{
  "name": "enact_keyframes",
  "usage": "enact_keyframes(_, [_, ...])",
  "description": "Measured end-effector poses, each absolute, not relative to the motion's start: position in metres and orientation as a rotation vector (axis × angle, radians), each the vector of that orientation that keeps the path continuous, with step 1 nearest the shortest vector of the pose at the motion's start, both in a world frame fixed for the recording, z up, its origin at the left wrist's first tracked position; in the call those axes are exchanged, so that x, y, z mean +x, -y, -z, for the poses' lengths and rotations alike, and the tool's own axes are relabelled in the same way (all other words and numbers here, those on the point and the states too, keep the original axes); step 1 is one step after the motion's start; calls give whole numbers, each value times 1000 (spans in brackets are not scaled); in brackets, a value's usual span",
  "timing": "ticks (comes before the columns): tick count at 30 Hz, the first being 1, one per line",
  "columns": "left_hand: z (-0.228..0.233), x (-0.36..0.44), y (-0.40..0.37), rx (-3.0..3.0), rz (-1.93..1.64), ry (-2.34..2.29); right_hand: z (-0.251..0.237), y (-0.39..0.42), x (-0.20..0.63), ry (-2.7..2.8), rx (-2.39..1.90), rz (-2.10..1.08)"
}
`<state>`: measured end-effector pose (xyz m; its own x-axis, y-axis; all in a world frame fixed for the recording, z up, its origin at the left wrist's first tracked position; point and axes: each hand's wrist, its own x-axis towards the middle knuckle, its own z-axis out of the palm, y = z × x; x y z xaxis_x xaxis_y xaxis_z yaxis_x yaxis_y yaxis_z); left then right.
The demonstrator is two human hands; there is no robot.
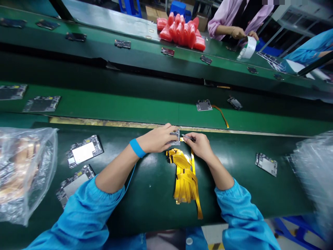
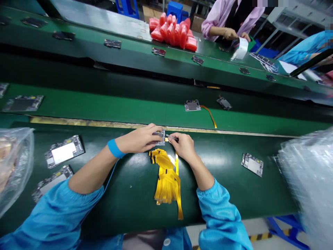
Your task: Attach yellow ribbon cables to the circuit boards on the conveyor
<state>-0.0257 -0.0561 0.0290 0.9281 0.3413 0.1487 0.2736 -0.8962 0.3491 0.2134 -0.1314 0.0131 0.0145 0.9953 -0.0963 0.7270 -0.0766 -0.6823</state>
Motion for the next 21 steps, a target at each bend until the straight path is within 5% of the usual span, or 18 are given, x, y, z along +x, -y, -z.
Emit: enact_keyframes(21, [-36,-14,67,2938,-170,-518,-21,132,208,1911,-1764,-688])
